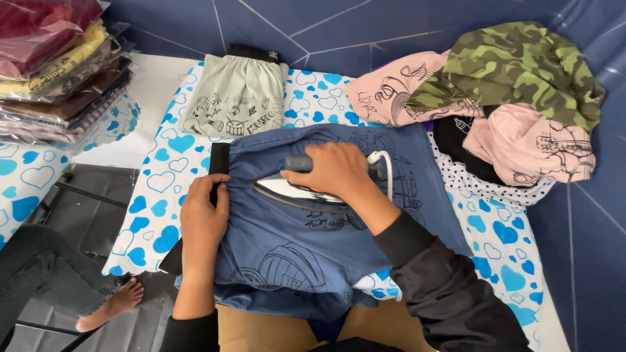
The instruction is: Ironing a blue garment on an ironing board with a steam iron.
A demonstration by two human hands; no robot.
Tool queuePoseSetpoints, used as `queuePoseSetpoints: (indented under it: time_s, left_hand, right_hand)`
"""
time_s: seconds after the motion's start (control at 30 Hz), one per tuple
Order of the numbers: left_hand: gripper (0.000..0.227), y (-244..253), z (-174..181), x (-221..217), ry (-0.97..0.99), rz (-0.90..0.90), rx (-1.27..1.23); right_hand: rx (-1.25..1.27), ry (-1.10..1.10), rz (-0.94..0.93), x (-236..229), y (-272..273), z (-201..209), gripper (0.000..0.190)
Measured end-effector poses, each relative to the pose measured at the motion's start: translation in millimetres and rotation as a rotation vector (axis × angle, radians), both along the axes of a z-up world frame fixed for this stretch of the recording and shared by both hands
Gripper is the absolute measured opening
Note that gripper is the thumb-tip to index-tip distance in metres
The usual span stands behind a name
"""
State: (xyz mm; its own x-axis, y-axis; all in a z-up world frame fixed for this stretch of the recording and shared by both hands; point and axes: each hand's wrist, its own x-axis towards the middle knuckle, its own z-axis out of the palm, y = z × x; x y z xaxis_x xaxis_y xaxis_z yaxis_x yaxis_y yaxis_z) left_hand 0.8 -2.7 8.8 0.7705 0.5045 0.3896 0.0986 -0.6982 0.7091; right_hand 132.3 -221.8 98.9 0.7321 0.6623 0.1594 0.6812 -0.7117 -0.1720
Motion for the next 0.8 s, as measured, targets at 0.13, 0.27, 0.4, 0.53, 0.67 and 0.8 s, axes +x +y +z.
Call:
queuePoseSetpoints:
  time_s: [0.13, 0.27, 0.4, 0.53, 0.67, 0.8]
  left_hand:
    - [0.014, -1, 0, -2, 0.016, -0.005, 0.047]
    - [0.016, -4, 3, -2, 0.075, 0.006, 0.090]
    - [0.015, -5, 5, -4, 0.083, 0.005, 0.101]
    - [0.016, -3, 3, -5, 0.077, -0.007, 0.106]
    - [0.016, -1, 2, -4, 0.077, -0.009, 0.114]
    - [0.015, 1, -5, -3, 0.083, -0.004, 0.143]
  right_hand:
    - [0.026, -0.037, -0.042, 11, 18, -5, 0.072]
    - [0.050, -0.078, -0.114, 30, 33, -12, 0.082]
    - [0.087, -0.071, -0.156, 39, 36, -20, 0.078]
    - [0.022, -0.039, -0.088, 27, 26, -2, 0.075]
    - [-0.041, -0.021, -0.098, 21, 1, 4, 0.072]
    - [-0.040, -0.014, -0.140, 28, -44, -1, 0.074]
